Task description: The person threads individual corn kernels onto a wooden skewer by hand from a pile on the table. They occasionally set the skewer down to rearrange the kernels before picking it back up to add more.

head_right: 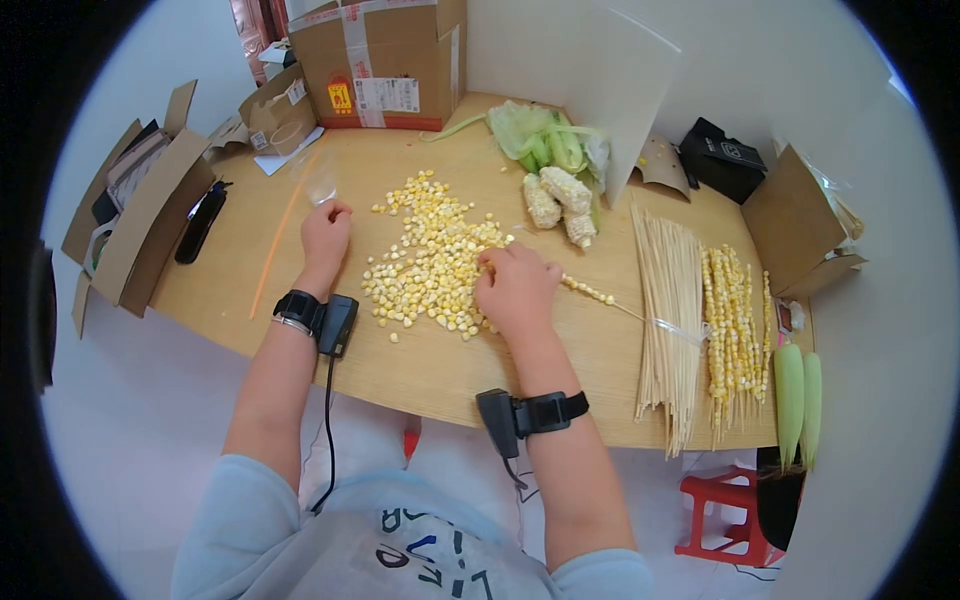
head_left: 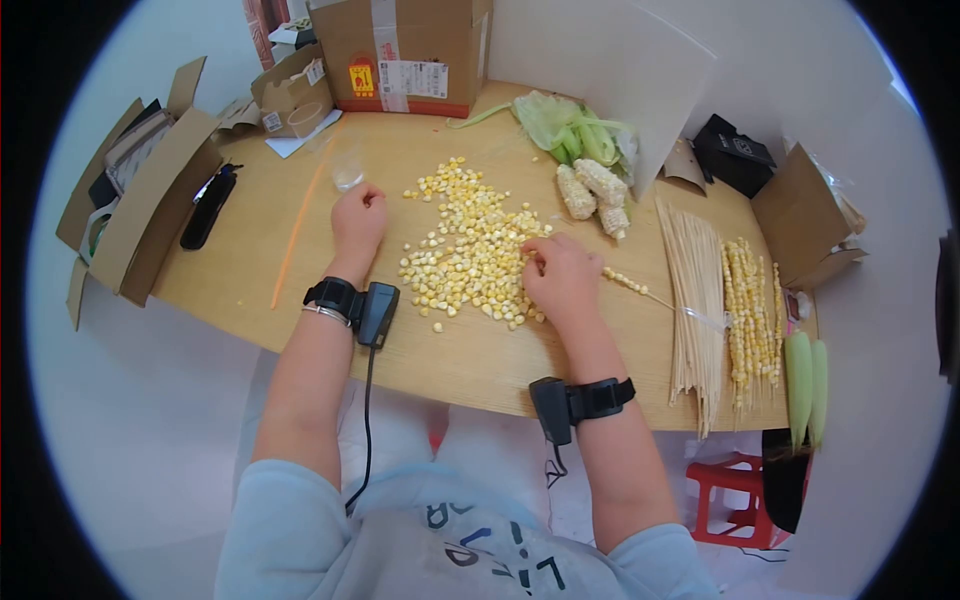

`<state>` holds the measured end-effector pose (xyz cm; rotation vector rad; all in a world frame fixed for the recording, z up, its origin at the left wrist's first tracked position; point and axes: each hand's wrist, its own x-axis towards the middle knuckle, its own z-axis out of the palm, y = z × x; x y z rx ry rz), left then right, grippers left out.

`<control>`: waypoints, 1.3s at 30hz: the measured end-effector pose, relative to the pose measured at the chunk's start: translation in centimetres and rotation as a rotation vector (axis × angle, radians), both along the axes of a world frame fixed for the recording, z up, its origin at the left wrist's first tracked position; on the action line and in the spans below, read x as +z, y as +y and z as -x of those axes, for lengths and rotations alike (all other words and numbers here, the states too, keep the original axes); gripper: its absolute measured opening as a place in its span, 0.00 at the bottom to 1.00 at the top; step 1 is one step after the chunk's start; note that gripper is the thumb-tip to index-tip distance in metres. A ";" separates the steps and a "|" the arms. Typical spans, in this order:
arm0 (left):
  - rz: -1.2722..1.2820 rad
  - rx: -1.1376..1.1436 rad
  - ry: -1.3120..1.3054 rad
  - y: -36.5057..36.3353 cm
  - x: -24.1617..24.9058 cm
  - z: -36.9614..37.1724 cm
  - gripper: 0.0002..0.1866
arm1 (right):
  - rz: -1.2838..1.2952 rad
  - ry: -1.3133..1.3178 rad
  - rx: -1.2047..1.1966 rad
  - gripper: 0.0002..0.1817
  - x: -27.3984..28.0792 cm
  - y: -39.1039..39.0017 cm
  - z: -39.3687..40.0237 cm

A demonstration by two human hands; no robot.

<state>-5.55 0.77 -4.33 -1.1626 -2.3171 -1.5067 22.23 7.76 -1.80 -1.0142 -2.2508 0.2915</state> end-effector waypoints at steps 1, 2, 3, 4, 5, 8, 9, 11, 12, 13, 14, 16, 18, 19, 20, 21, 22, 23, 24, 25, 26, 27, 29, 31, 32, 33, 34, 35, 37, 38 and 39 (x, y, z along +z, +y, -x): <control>-0.006 0.026 0.007 -0.1 0.0 0.1 0.06 | -0.007 0.000 -0.005 0.06 -0.1 0.0 0.0; -0.013 0.053 0.015 -0.1 0.0 0.1 0.06 | -0.010 0.012 -0.002 0.06 -0.3 0.0 0.1; -0.019 0.050 0.014 0.0 0.0 0.0 0.06 | -0.013 0.021 0.002 0.06 -0.3 0.0 0.1; -0.022 0.063 0.010 -0.1 0.0 0.0 0.06 | -0.019 0.021 0.001 0.06 -0.3 0.1 0.1; -0.024 0.077 0.006 -0.1 0.1 0.0 0.06 | -0.016 0.029 -0.007 0.05 -0.2 0.1 0.2; -0.006 0.083 0.028 -0.2 -0.2 0.1 0.07 | -0.033 0.053 -0.015 0.04 -0.4 0.0 0.4; -0.009 0.078 0.026 -0.2 -0.2 0.0 0.07 | -0.046 0.067 -0.014 0.03 -0.4 -0.1 0.4; -0.006 0.094 0.061 -0.2 -0.1 -0.1 0.07 | -0.073 0.091 -0.016 0.03 -0.4 -0.1 0.5; -0.011 0.094 0.059 -0.3 0.1 -0.2 0.07 | -0.096 0.114 -0.014 0.03 -0.4 -0.1 0.5; -0.004 0.086 0.068 -0.4 0.3 -0.4 0.07 | -0.101 0.112 -0.012 0.03 -0.4 -0.2 0.5; 0.002 0.078 0.080 -0.4 0.5 -0.5 0.07 | -0.106 0.139 -0.033 0.03 -0.4 -0.2 0.5; 0.002 0.082 0.081 -0.4 0.7 -0.8 0.06 | -0.109 0.167 -0.057 0.04 -0.7 -0.1 0.5; 0.011 0.080 0.089 -0.3 0.8 -0.9 0.06 | -0.118 0.189 -0.065 0.05 -0.9 0.2 0.5; 0.046 0.090 0.107 -0.2 0.6 -0.8 0.06 | -0.115 0.196 -0.071 0.05 -0.9 0.2 0.5; 0.081 0.101 0.124 0.0 0.5 -0.8 0.06 | -0.081 0.182 -0.073 0.05 -0.9 0.3 0.3; 0.086 0.098 0.131 0.2 0.5 -0.7 0.06 | -0.046 0.169 -0.073 0.05 -0.9 0.2 0.3; 0.086 0.091 0.159 0.3 0.4 -0.5 0.05 | -0.035 0.174 -0.076 0.05 -0.9 0.2 0.3; 0.093 0.084 0.184 0.1 0.0 -0.5 0.06 | -0.058 0.188 -0.099 0.05 -0.9 0.3 0.2; 0.115 0.080 0.187 -0.1 -0.1 -0.6 0.06 | -0.078 0.202 -0.123 0.06 -1.1 0.4 0.2; 0.116 0.085 0.205 0.1 0.0 -0.7 0.06 | -0.059 0.205 -0.127 0.06 -1.3 0.5 0.1; 0.115 0.088 0.224 0.2 0.2 -0.7 0.06 | -0.041 0.228 -0.145 0.06 -1.4 0.8 0.1; 0.132 0.082 0.231 0.3 0.3 -0.8 0.06 | -0.023 0.251 -0.166 0.06 -1.6 1.0 0.1; 0.107 0.057 0.266 0.2 0.4 -0.9 0.05 | -0.038 0.253 -0.194 0.07 -1.6 1.0 0.1; 0.100 0.006 0.265 0.1 0.3 -0.5 0.05 | -0.064 0.253 -0.230 0.07 -1.4 1.2 0.2; 0.081 -0.035 0.254 0.2 0.2 -0.4 0.05 | -0.070 0.246 -0.241 0.07 -1.5 1.2 0.2; 0.089 -0.049 0.255 0.1 0.2 -0.4 0.05 | -0.076 0.238 -0.253 0.07 -1.5 1.3 0.2; 0.070 -0.087 0.239 -0.1 0.2 -0.4 0.05 | -0.099 0.247 -0.243 0.06 -1.5 1.3 0.2; 0.048 -0.126 0.223 -0.2 0.3 -0.3 0.04 | -0.092 0.246 -0.255 0.06 -1.5 1.2 0.3; 0.050 -0.151 0.213 -0.3 0.4 -0.2 0.04 | -0.178 0.193 -0.226 0.04 -1.3 0.9 0.5; 0.046 -0.160 0.201 -0.3 0.5 -0.2 0.04 | -0.179 0.189 -0.235 0.04 -1.1 0.7 0.5; 0.042 -0.165 0.196 -0.2 0.4 -0.1 0.04 | -0.191 0.186 -0.193 0.03 -1.0 0.7 0.6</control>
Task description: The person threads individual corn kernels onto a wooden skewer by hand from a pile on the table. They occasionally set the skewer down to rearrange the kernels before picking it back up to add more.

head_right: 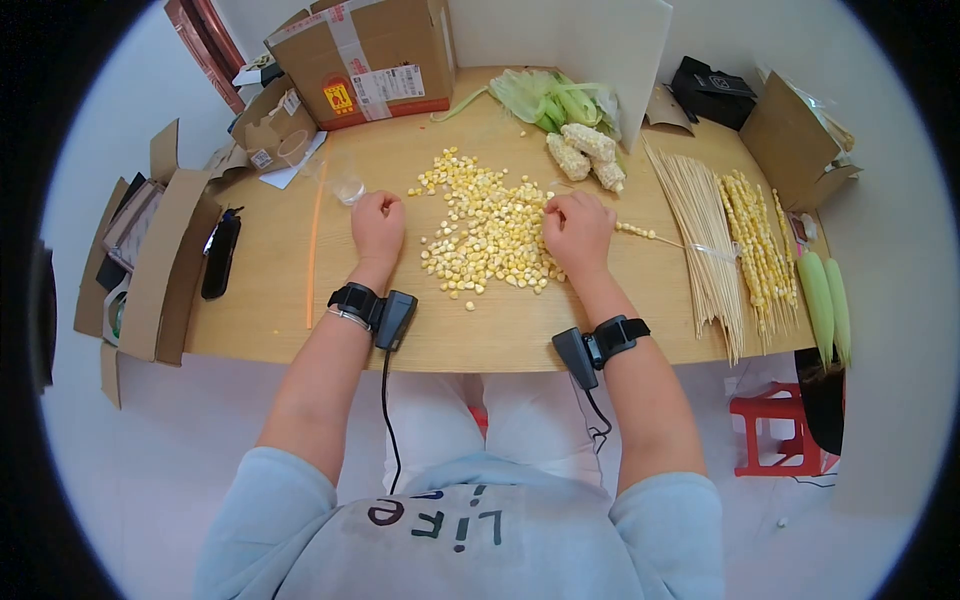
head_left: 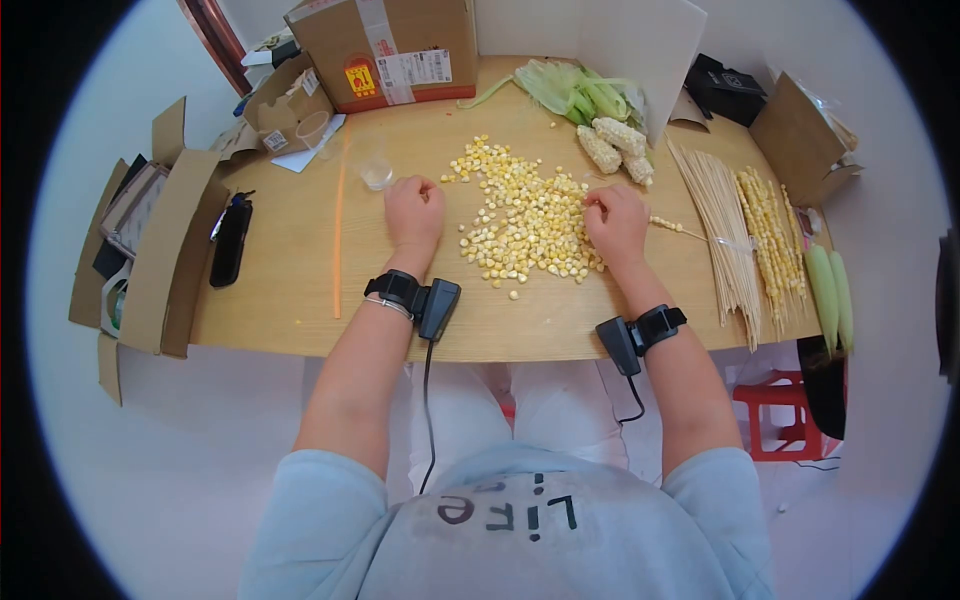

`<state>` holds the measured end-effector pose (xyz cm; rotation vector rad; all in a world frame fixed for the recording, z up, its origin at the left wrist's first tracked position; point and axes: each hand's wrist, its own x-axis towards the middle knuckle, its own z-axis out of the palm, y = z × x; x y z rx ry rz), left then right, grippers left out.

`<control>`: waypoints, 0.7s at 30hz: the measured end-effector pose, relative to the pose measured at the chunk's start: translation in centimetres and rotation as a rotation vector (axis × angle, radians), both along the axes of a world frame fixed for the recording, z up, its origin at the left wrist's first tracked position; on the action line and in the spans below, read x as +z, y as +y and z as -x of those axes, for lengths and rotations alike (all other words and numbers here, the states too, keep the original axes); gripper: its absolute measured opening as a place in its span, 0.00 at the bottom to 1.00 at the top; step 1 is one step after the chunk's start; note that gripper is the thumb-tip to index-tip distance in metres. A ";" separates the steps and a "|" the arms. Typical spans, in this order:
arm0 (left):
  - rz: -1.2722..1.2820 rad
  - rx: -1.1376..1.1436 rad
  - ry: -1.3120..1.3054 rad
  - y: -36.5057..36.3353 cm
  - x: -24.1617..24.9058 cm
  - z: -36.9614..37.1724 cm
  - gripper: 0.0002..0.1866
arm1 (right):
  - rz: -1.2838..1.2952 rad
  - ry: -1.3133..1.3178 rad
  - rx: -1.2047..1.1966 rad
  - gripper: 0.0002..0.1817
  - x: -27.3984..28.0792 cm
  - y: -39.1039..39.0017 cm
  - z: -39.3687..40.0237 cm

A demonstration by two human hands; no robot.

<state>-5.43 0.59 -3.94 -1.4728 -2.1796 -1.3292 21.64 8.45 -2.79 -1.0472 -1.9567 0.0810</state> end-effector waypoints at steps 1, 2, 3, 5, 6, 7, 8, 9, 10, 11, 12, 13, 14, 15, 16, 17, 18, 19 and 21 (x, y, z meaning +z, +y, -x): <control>-0.016 0.008 -0.001 0.0 -0.2 0.1 0.05 | -0.014 -0.011 0.043 0.03 0.1 -0.1 0.0; -0.031 0.018 0.000 0.0 -0.3 0.2 0.06 | -0.015 -0.018 0.044 0.03 0.1 -0.2 -0.1; -0.034 0.020 -0.003 -0.1 -0.4 0.2 0.06 | -0.007 -0.047 0.064 0.03 0.1 -0.1 -0.1; -0.023 0.048 -0.034 0.1 -0.6 0.3 0.05 | -0.004 -0.074 0.079 0.02 0.1 0.1 0.1; -0.023 0.041 -0.035 0.2 -0.7 0.4 0.05 | 0.019 -0.097 0.089 0.02 0.2 -0.1 0.1; -0.029 0.043 -0.031 0.3 -0.8 0.4 0.06 | 0.041 -0.123 0.097 0.02 0.2 -0.2 0.0; -0.034 0.048 -0.028 0.3 -1.0 0.4 0.06 | 0.043 -0.128 0.092 0.02 0.3 -0.3 0.0; -0.031 0.047 -0.034 0.2 -1.0 0.3 0.06 | 0.025 -0.141 0.101 0.02 0.2 -0.3 0.1; -0.028 0.040 -0.049 0.2 -0.9 0.3 0.06 | 0.008 -0.156 0.114 0.02 0.1 -0.3 0.3; -0.026 0.039 -0.063 0.1 -0.8 0.4 0.06 | 0.010 -0.162 0.122 0.02 0.1 -0.3 0.4; -0.025 0.048 -0.068 0.0 -0.6 0.4 0.06 | 0.024 -0.159 0.112 0.02 0.2 -0.3 0.5; -0.028 0.023 -0.094 -0.1 -0.5 0.3 0.06 | 0.039 -0.156 0.100 0.02 0.2 -0.3 0.5; -0.030 -0.003 -0.120 -0.2 -0.4 0.2 0.06 | 0.042 -0.159 0.106 0.02 0.1 -0.3 0.6; -0.027 0.001 -0.124 -0.2 -0.3 0.0 0.06 | 0.062 -0.141 0.091 0.03 0.3 -0.4 0.6; -0.040 -0.039 -0.115 -0.4 -0.2 -0.2 0.05 | 0.081 -0.122 0.074 0.03 0.4 -0.4 0.6; -0.052 -0.078 -0.104 -0.5 -0.1 -0.3 0.05 | 0.083 -0.124 0.077 0.03 0.4 -0.4 0.6; -0.049 -0.074 -0.106 -0.7 0.0 -0.3 0.05 | 0.112 -0.115 0.065 0.04 0.5 -0.4 0.7; -0.031 -0.131 -0.115 -0.9 0.2 -0.4 0.05 | 0.140 -0.107 0.054 0.06 0.5 -0.3 0.7; -0.015 -0.184 -0.130 -1.1 0.4 -0.6 0.05 | 0.137 -0.102 0.064 0.07 0.4 -0.1 0.6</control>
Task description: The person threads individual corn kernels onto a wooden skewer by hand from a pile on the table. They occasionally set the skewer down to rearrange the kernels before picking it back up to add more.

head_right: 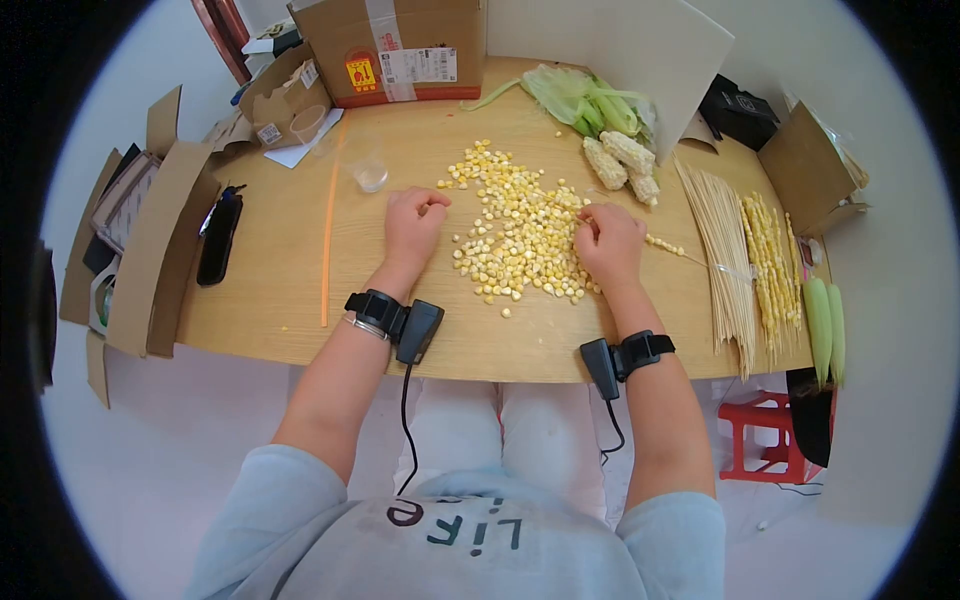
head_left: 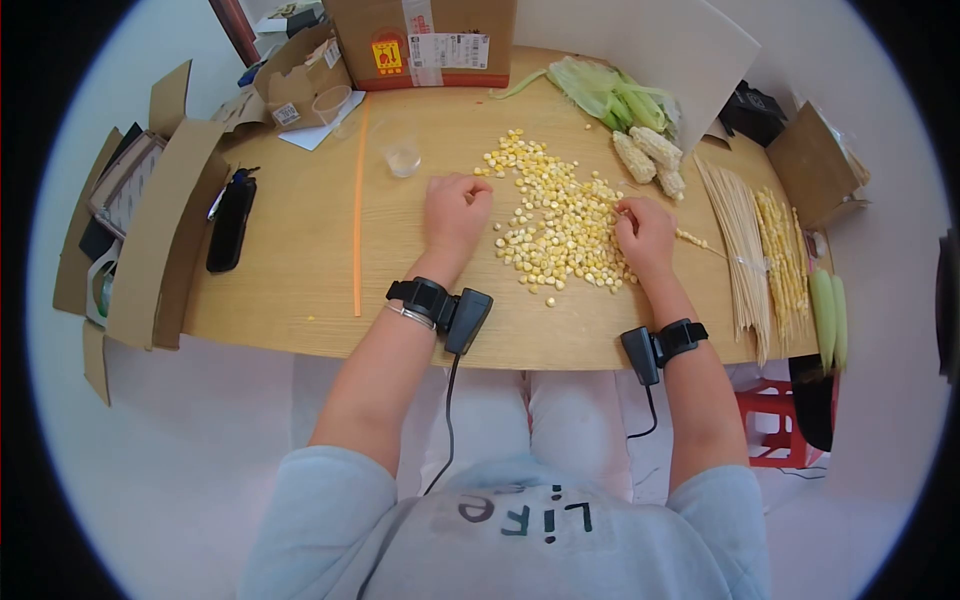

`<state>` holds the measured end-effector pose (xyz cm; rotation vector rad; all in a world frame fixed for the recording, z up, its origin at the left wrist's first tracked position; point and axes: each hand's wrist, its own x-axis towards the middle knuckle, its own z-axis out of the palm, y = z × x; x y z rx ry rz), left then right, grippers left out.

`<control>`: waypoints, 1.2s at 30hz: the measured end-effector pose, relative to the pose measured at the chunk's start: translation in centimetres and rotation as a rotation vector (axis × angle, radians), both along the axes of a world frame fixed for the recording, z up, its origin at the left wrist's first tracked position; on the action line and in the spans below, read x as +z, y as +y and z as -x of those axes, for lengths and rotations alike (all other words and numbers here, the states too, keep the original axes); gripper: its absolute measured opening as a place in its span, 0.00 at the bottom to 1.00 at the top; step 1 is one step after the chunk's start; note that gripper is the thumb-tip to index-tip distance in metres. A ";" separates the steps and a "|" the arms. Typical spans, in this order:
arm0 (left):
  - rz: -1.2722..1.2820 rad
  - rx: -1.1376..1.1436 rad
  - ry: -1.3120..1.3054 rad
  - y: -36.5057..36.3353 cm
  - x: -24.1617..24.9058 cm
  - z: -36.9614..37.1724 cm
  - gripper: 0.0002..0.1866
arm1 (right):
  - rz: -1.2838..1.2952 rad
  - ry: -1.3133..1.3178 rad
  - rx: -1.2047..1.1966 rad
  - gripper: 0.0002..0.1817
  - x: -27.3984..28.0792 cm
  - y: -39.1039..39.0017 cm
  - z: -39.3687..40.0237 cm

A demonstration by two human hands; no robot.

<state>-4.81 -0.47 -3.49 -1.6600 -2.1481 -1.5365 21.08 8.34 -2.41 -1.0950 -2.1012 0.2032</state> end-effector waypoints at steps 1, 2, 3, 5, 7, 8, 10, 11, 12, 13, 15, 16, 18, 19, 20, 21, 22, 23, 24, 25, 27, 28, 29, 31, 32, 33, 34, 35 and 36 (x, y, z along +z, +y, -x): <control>0.006 -0.102 -0.087 -0.1 0.1 -0.1 0.05 | -0.003 0.012 0.004 0.08 -0.1 0.1 0.0; 0.013 -0.206 -0.174 -0.3 0.2 -0.3 0.06 | 0.001 0.008 0.006 0.08 -0.2 0.0 -0.1; 0.015 -0.205 -0.177 -0.4 0.3 -0.4 0.06 | -0.048 -0.034 -0.024 0.08 -0.1 -0.1 -0.2; 0.111 -0.335 -0.059 -0.4 0.6 -0.6 0.07 | -0.104 -0.079 -0.051 0.09 -0.1 0.0 -0.2; 0.134 -0.338 0.016 -0.6 1.1 -0.8 0.07 | -0.172 -0.013 -0.118 0.09 -0.3 0.1 -0.1; 0.166 -0.340 0.090 -0.7 1.1 -0.9 0.08 | -0.177 -0.015 -0.108 0.09 -0.4 0.2 -0.2; 0.173 -0.329 0.056 -0.5 1.0 -0.8 0.08 | -0.165 -0.020 -0.137 0.11 -0.6 0.3 -0.2; 0.183 -0.329 0.026 -0.5 0.9 -0.7 0.08 | -0.164 -0.019 -0.126 0.11 -0.8 0.5 -0.2; 0.189 -0.318 0.025 -0.5 0.9 -0.7 0.08 | -0.127 -0.013 -0.132 0.12 -1.0 0.7 -0.3; 0.193 -0.314 -0.016 -0.4 0.9 -0.7 0.08 | -0.088 -0.006 -0.139 0.13 -1.3 0.7 -0.4; 0.202 -0.302 -0.048 -0.2 0.9 -0.6 0.08 | -0.047 0.004 -0.131 0.13 -1.3 0.8 -0.6; 0.220 -0.290 -0.102 -0.1 0.8 -0.6 0.07 | -0.011 0.011 -0.133 0.13 -1.3 0.7 -0.6; 0.237 -0.266 -0.143 0.3 0.9 -0.2 0.07 | 0.005 -0.013 -0.136 0.13 -1.2 0.8 -0.5; 0.256 -0.257 -0.168 0.5 0.8 -0.2 0.07 | 0.018 -0.049 -0.148 0.13 -1.3 0.7 -0.6; 0.271 -0.250 -0.195 0.8 0.8 -0.2 0.08 | 0.021 -0.043 -0.146 0.13 -1.3 0.7 -0.6; 0.273 -0.247 -0.191 1.1 0.4 -0.1 0.08 | 0.023 -0.053 -0.158 0.13 -1.3 0.6 -0.6; 0.295 -0.222 -0.167 1.4 0.1 0.1 0.08 | 0.024 -0.065 -0.169 0.13 -1.2 0.5 -0.6; 0.315 -0.192 -0.142 1.9 -0.2 0.1 0.08 | 0.024 -0.062 -0.161 0.13 -1.1 0.7 -0.7; 0.317 -0.189 -0.142 2.1 0.4 -0.1 0.08 | 0.018 -0.067 -0.161 0.13 -1.0 0.5 -0.6; 0.341 -0.171 -0.152 2.2 0.9 -0.4 0.08 | 0.014 -0.074 -0.160 0.13 -0.9 0.4 -0.6; 0.371 -0.153 -0.164 2.6 1.7 -1.0 0.09 | -0.002 -0.075 -0.159 0.12 -0.7 0.2 -0.6; 0.361 -0.164 -0.186 2.8 2.1 -1.3 0.09 | -0.020 -0.074 -0.165 0.12 -0.7 0.1 -0.6; 0.354 -0.178 -0.206 3.0 2.4 -1.6 0.09 | -0.011 -0.072 -0.172 0.12 -0.6 0.1 -0.6; 0.381 -0.212 -0.259 3.1 2.9 -2.0 0.09 | -0.067 -0.089 -0.149 0.11 -0.4 -0.1 -0.6; 0.390 -0.238 -0.315 3.3 3.0 -2.1 0.09 | -0.061 -0.091 -0.156 0.11 -0.4 -0.3 -0.8; 0.388 -0.243 -0.314 3.6 3.1 -2.1 0.09 | -0.044 -0.099 -0.141 0.11 -0.3 -0.1 -0.8; 0.419 -0.274 -0.301 3.7 3.1 -2.0 0.09 | -0.022 -0.108 -0.123 0.11 -0.2 -0.1 -0.8; 0.450 -0.303 -0.289 3.7 3.1 -2.0 0.09 | -0.019 -0.109 -0.123 0.11 -0.1 -0.2 -0.7; 0.453 -0.302 -0.291 3.7 3.0 -2.1 0.09 | -0.041 -0.103 -0.128 0.10 0.1 -0.3 -0.6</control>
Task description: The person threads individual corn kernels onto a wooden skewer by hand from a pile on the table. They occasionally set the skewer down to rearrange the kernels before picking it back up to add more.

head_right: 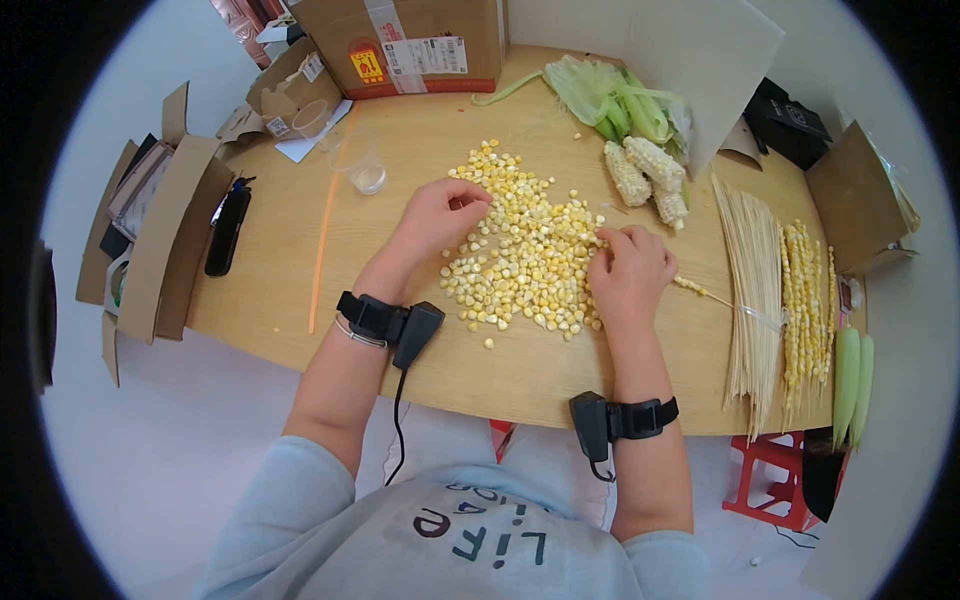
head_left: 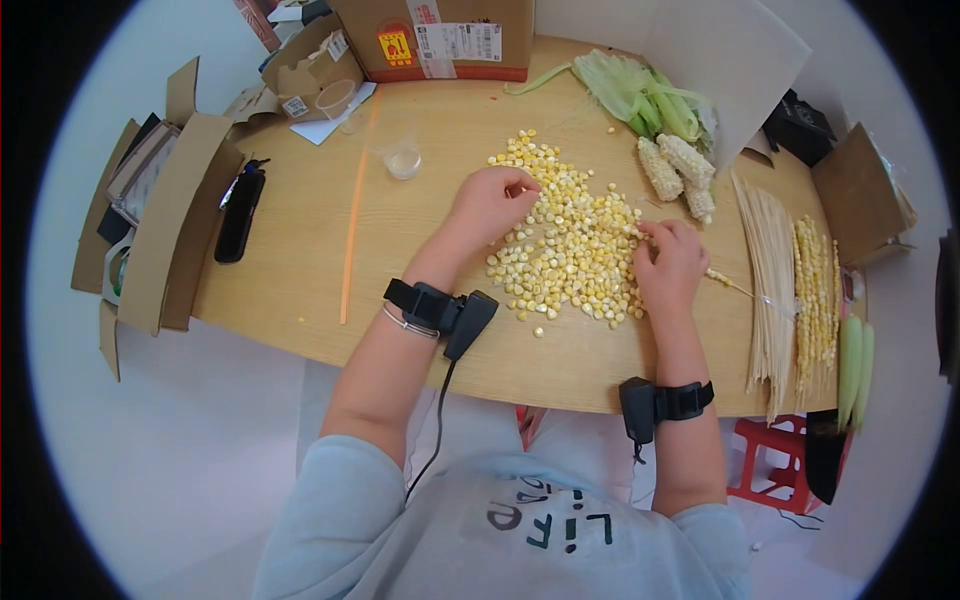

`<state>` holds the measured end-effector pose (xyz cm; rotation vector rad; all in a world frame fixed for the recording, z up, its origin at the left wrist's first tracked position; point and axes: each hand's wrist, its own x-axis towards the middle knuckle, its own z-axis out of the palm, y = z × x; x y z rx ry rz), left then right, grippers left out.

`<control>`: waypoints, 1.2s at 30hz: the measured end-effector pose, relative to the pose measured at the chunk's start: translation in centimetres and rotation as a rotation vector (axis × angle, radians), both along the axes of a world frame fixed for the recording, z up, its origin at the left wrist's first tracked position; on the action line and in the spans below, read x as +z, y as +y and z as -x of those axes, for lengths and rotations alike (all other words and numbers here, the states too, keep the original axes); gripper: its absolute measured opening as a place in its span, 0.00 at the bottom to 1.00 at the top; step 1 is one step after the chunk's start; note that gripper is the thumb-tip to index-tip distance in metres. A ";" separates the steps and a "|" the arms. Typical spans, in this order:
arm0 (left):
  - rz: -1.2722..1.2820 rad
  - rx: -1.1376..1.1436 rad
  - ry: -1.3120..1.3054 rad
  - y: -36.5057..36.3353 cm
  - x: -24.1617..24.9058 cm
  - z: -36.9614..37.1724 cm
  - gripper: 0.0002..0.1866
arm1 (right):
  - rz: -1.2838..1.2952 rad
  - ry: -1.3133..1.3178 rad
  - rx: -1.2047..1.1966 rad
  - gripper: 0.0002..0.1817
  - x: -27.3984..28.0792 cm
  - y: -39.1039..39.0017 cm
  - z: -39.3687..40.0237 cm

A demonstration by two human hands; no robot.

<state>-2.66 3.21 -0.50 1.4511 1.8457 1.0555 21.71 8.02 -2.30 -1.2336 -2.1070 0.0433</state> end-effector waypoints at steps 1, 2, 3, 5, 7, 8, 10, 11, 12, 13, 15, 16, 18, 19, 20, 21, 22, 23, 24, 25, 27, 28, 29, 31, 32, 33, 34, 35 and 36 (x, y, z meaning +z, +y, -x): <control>-0.070 -0.009 0.033 0.0 -0.1 -0.4 0.09 | -0.023 0.005 -0.005 0.10 0.2 0.0 0.0; -0.139 -0.022 0.065 0.1 -0.2 -0.7 0.08 | -0.022 0.004 -0.009 0.10 0.3 0.0 0.0; -0.138 -0.027 0.061 0.1 -0.6 -0.9 0.08 | -0.022 0.025 0.005 0.10 0.4 0.1 -0.1; -0.370 -0.025 0.388 0.1 -1.2 -1.2 0.06 | -0.021 0.047 0.013 0.10 0.6 0.2 -0.1; -0.372 -0.016 0.412 0.0 -1.6 -1.5 0.05 | -0.036 0.064 0.011 0.10 0.7 0.2 0.0; -0.376 0.000 0.437 0.1 -1.8 -1.6 0.04 | -0.034 0.063 0.007 0.10 0.7 0.3 0.0; -0.365 0.013 0.418 0.1 -2.0 -1.6 0.04 | 0.038 0.067 0.035 0.10 0.6 0.3 0.1; -0.358 0.032 0.402 0.2 -2.1 -1.6 0.03 | 0.040 0.067 0.032 0.10 0.5 0.3 0.1; -0.356 0.028 0.402 0.1 -2.1 -1.6 0.03 | 0.050 0.057 0.030 0.10 0.4 0.3 0.2; -0.336 0.014 0.370 0.0 -1.9 -1.6 0.03 | 0.059 0.046 0.029 0.10 0.3 0.3 0.2; -0.318 0.003 0.337 0.0 -1.9 -1.6 0.04 | 0.060 0.057 0.030 0.10 0.3 0.3 0.2; -0.334 0.008 0.313 0.0 -2.1 -1.6 0.04 | 0.062 0.069 0.031 0.10 0.3 0.3 0.2; -0.351 0.015 0.288 0.1 -2.3 -1.5 0.04 | 0.069 0.075 0.034 0.10 0.4 0.3 0.1; -0.355 0.036 0.269 0.2 -2.2 -1.4 0.04 | 0.077 0.082 0.034 0.10 0.5 0.3 0.1; -0.360 0.056 0.250 0.2 -2.2 -1.4 0.04 | 0.076 0.082 0.034 0.10 0.5 0.2 0.0; -0.361 0.055 0.250 0.0 -2.3 -1.5 0.04 | 0.101 0.078 0.032 0.10 0.5 0.2 0.0; -0.383 0.043 0.295 0.0 -2.3 -1.6 0.04 | 0.124 0.075 0.029 0.10 0.5 0.2 0.0; -0.405 0.030 0.339 0.0 -2.4 -1.8 0.04 | 0.122 0.075 0.027 0.10 0.4 0.2 0.0; -0.406 0.028 0.339 -0.1 -2.4 -2.0 0.04 | 0.126 0.079 0.028 0.10 0.4 0.2 0.0; -0.417 0.031 0.392 0.0 -2.5 -2.3 0.04 | 0.129 0.084 0.029 0.10 0.3 0.2 0.0; -0.431 0.030 0.449 0.0 -2.4 -2.5 0.04 | 0.121 0.086 0.028 0.10 0.2 0.3 0.0; -0.416 0.028 0.447 0.0 -2.4 -2.5 0.04 | 0.116 0.084 0.026 0.10 0.1 0.2 0.0; -0.402 0.026 0.445 0.0 -2.5 -2.5 0.04 | 0.114 0.088 0.023 0.10 0.2 0.2 0.0; -0.412 0.025 0.439 0.1 -2.8 -2.4 0.04 | 0.143 0.083 0.031 0.09 0.3 0.1 0.1; -0.420 0.029 0.430 0.2 -3.0 -2.4 0.05 | 0.141 0.086 0.026 0.09 0.3 0.1 0.1; -0.422 0.024 0.430 0.2 -2.8 -2.5 0.05 | 0.160 0.083 0.027 0.09 0.4 0.1 0.1; -0.408 0.045 0.417 0.2 -2.7 -2.7 0.05 | 0.181 0.080 0.027 0.09 0.4 0.1 0.1; -0.393 0.066 0.406 0.1 -2.6 -2.8 0.05 | 0.182 0.081 0.023 0.09 0.3 0.1 0.1; -0.392 0.063 0.407 0.1 -2.5 -2.9 0.05 | 0.169 0.082 0.023 0.09 0.2 0.1 0.1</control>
